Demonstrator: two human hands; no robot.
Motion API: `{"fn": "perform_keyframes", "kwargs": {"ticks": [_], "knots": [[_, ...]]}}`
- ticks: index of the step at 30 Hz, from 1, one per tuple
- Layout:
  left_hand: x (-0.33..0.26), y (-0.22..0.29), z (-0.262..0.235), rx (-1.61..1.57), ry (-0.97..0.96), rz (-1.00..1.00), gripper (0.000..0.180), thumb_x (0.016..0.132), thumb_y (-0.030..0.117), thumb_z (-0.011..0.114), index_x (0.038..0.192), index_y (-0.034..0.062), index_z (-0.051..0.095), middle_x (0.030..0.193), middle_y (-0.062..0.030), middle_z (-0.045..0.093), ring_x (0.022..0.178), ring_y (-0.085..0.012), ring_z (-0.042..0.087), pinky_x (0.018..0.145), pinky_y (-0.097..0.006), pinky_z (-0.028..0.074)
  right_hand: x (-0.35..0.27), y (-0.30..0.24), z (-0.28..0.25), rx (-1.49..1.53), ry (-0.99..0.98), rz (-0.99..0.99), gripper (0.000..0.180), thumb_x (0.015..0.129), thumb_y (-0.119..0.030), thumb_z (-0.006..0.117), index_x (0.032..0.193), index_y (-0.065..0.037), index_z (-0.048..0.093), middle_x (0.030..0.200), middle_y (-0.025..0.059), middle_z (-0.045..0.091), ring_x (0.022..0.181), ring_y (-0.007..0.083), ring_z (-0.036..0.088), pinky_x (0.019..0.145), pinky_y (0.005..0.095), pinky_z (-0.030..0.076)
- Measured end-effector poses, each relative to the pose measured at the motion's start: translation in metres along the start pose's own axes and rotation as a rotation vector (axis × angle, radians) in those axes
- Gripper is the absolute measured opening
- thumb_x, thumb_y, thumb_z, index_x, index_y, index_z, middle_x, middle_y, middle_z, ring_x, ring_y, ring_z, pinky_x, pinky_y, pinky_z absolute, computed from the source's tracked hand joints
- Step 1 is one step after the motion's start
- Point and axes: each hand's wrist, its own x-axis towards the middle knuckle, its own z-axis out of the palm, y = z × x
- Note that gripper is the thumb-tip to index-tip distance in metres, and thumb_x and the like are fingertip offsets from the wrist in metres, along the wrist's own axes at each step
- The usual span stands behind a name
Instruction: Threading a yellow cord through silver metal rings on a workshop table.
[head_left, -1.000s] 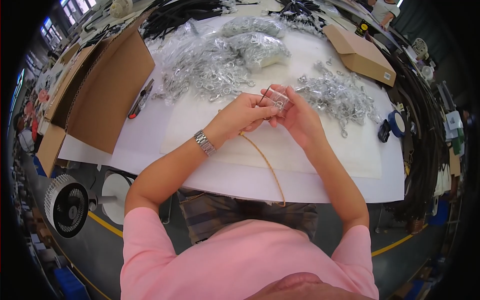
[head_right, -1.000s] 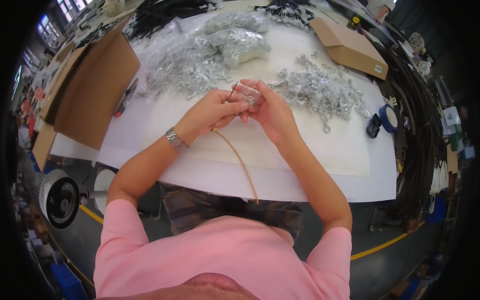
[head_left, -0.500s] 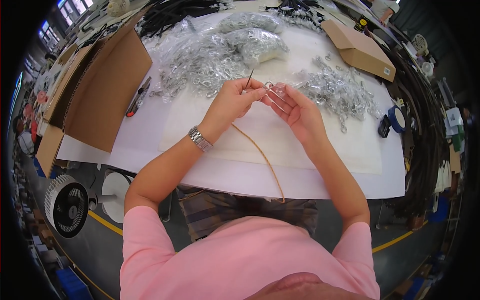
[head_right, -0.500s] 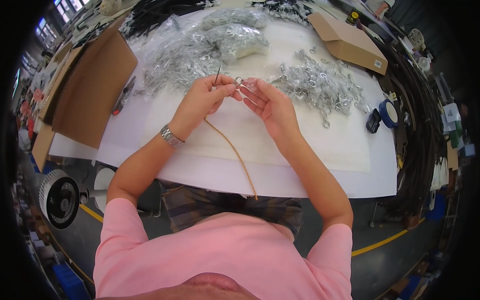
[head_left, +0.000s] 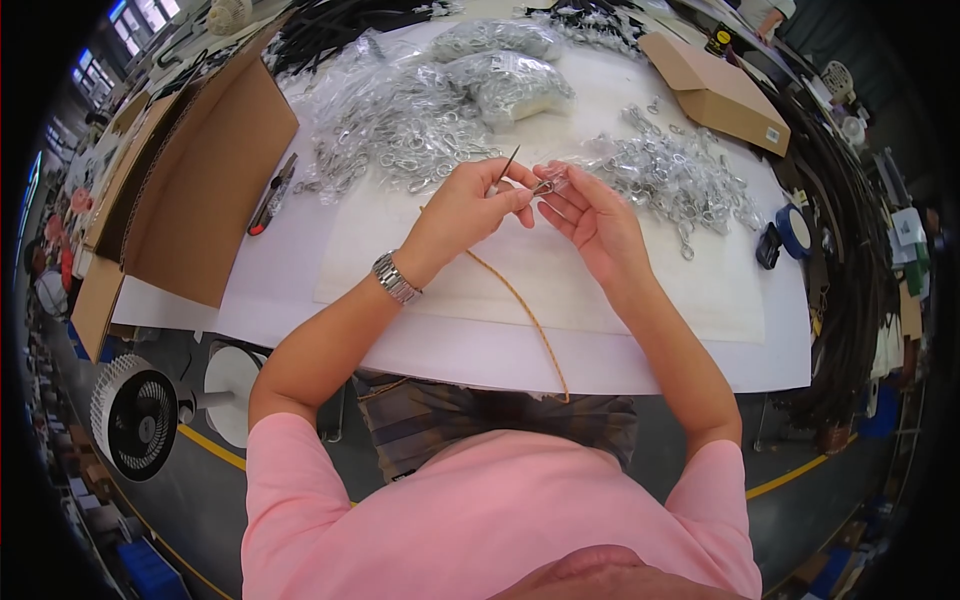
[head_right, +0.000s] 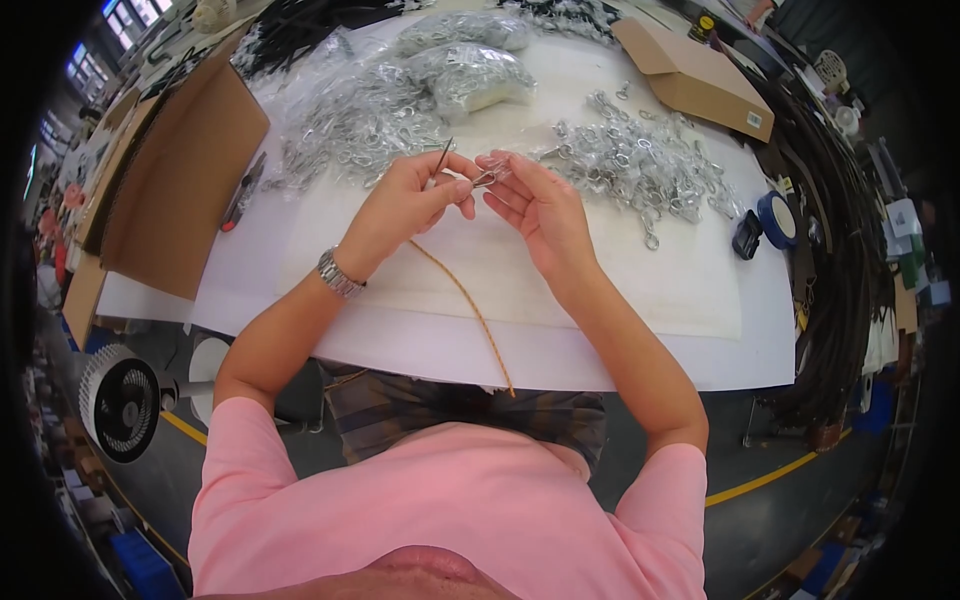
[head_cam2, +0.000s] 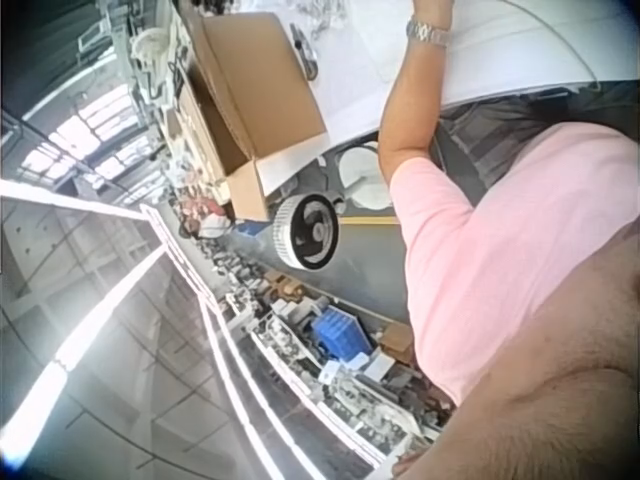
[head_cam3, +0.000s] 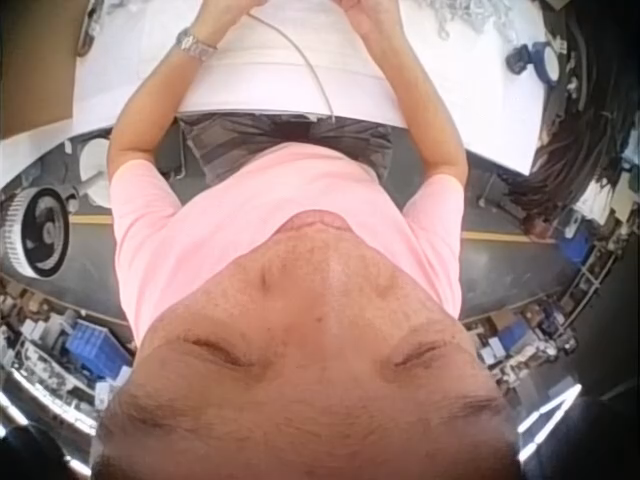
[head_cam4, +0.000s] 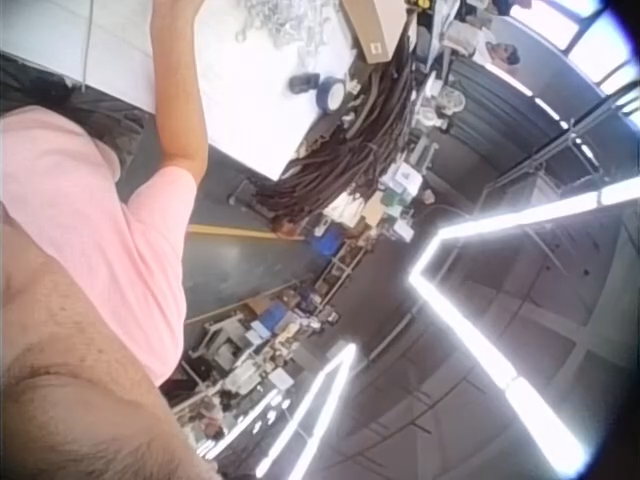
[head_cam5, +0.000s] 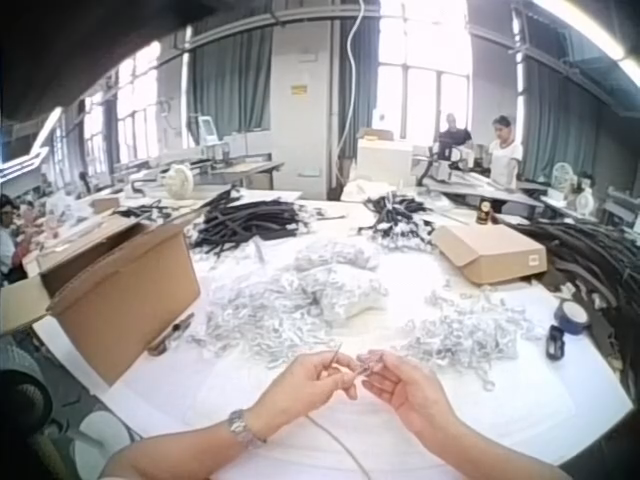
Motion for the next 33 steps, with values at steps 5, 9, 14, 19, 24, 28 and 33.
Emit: {"fn": "perform_keyframes", "kwargs": {"ticks": [5,9,14,19,24,28,33], "knots": [[-0.001,0.001,0.000,-0.032,0.009,-0.011,0.020,0.098,0.014,0.067,0.115,0.0039,0.067,0.079,-0.0025,0.073,0.051,-0.0004,0.040,0.044,-0.018,0.029,0.000,0.000,0.000,0.002,0.022,-0.004,0.031,0.106,-0.026,0.058,0.122,-0.001,0.067,0.121,0.0114,0.073,0.110,0.0184,0.070,0.100,0.0342,0.054],[-0.001,0.003,0.000,-0.072,0.014,-0.034,0.021,0.098,0.014,0.066,0.116,0.0033,0.066,0.080,-0.0036,0.073,0.050,-0.0003,0.040,0.043,-0.019,0.027,0.002,0.001,-0.003,-0.012,0.002,-0.010,0.031,0.106,-0.026,0.057,0.122,-0.001,0.068,0.121,0.0118,0.073,0.110,0.0191,0.070,0.099,0.0341,0.055],[-0.001,0.005,0.001,-0.118,0.035,-0.038,0.031,0.098,0.014,0.066,0.125,0.0015,0.060,0.080,-0.0049,0.073,0.048,0.0002,0.038,0.042,-0.018,0.026,0.001,0.006,0.002,-0.022,0.000,-0.015,0.031,0.106,-0.024,0.057,0.121,0.000,0.068,0.120,0.0126,0.073,0.109,0.0195,0.071,0.097,0.0336,0.056],[-0.001,0.006,0.006,-0.109,0.084,0.004,0.044,0.099,0.014,0.066,0.138,-0.0001,0.052,0.079,-0.0047,0.072,0.048,0.0004,0.038,0.042,-0.018,0.026,-0.001,0.006,0.003,-0.022,-0.059,0.006,0.031,0.106,-0.024,0.057,0.121,0.000,0.068,0.118,0.0118,0.074,0.107,0.0190,0.071,0.097,0.0334,0.056],[-0.002,0.006,0.003,-0.241,0.029,-0.005,0.047,0.099,0.015,0.068,0.140,-0.0009,0.051,0.074,-0.0018,0.068,0.049,0.0010,0.040,0.042,-0.018,0.026,-0.002,0.010,0.006,-0.048,-0.116,0.016,0.030,0.106,-0.023,0.057,0.122,0.000,0.069,0.113,0.0090,0.075,0.098,0.0148,0.071,0.096,0.0325,0.056],[-0.001,0.001,0.003,-0.237,0.018,-0.030,0.044,0.100,0.017,0.068,0.138,-0.0009,0.055,0.073,-0.0006,0.066,0.048,0.0011,0.038,0.042,-0.018,0.026,-0.001,0.016,0.006,-0.071,-0.103,0.033,0.028,0.107,-0.023,0.057,0.119,-0.001,0.069,0.108,0.0069,0.074,0.093,0.0130,0.069,0.095,0.0312,0.056],[0.003,0.005,-0.016,-0.278,-0.020,-0.054,0.031,0.102,0.021,0.065,0.124,-0.0004,0.067,0.073,0.0014,0.064,0.045,0.0006,0.036,0.041,-0.018,0.023,-0.004,0.008,0.016,-0.048,-0.084,-0.008,0.023,0.106,-0.023,0.060,0.113,-0.003,0.067,0.105,0.0070,0.072,0.081,0.0101,0.065,0.079,0.0267,0.055]]}}
